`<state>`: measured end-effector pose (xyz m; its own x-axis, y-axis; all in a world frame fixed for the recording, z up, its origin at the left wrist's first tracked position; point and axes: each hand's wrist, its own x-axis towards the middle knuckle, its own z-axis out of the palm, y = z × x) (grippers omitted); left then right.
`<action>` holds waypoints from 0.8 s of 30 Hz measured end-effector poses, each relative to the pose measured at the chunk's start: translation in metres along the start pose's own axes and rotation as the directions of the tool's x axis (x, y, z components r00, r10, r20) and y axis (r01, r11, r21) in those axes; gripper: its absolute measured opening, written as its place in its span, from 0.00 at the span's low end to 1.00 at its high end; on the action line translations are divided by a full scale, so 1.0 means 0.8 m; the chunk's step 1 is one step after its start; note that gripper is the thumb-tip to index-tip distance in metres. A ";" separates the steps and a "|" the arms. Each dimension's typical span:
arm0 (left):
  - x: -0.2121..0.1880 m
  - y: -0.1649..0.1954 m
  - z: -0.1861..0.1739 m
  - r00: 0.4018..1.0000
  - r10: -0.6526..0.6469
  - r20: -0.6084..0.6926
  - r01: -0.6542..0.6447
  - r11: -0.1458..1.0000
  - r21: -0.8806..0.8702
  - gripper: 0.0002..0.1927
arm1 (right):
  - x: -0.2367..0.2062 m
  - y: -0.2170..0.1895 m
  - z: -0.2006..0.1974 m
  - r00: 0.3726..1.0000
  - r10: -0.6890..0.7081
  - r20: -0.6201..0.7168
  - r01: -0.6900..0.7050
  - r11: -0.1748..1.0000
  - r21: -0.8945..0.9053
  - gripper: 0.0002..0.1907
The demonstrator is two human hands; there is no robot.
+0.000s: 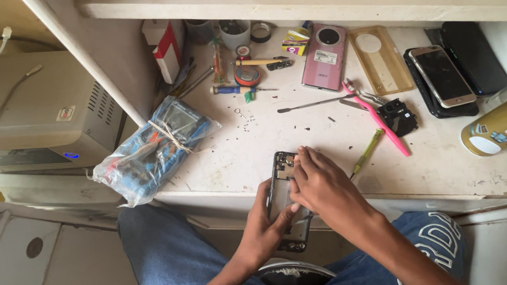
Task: The person sits at a cluttered repair bench holding an opened smartphone and works on its internals. They use tweezers to lift and reposition small components, pry at the board, peel a strip from inside the chassis, and handle a removed black part while rechecking the phone body.
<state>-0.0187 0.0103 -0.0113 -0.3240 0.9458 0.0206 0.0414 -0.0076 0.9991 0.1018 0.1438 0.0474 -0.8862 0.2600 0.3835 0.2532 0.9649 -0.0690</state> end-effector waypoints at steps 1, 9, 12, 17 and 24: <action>0.000 -0.001 0.000 1.000 0.014 -0.004 -0.014 1.000 0.002 0.30 | 0.000 0.002 0.001 1.000 0.001 0.017 -0.001 1.000 0.003 0.23; 0.001 0.002 0.002 0.998 -0.066 0.000 0.066 0.997 -0.033 0.30 | 0.003 0.010 -0.004 0.998 -0.016 0.066 0.014 0.999 0.037 0.19; 0.000 0.005 0.002 0.999 -0.051 0.005 0.051 0.998 -0.024 0.31 | 0.006 0.013 -0.012 0.992 0.013 0.124 -0.029 0.991 0.129 0.18; 0.001 0.010 0.001 0.986 -0.163 0.042 0.167 0.982 -0.089 0.32 | 0.009 0.018 -0.019 0.983 0.015 0.183 -0.048 0.984 0.174 0.16; 0.001 0.006 0.001 0.995 -0.102 0.016 0.102 0.994 -0.031 0.31 | 0.010 0.026 -0.012 0.972 -0.079 0.222 0.063 0.995 0.078 0.15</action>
<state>-0.0183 0.0109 -0.0066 -0.3117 0.9466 -0.0818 -0.0212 0.0792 0.9966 0.1034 0.1656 0.0580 -0.9674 0.1848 0.1734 0.1662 0.9792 -0.1164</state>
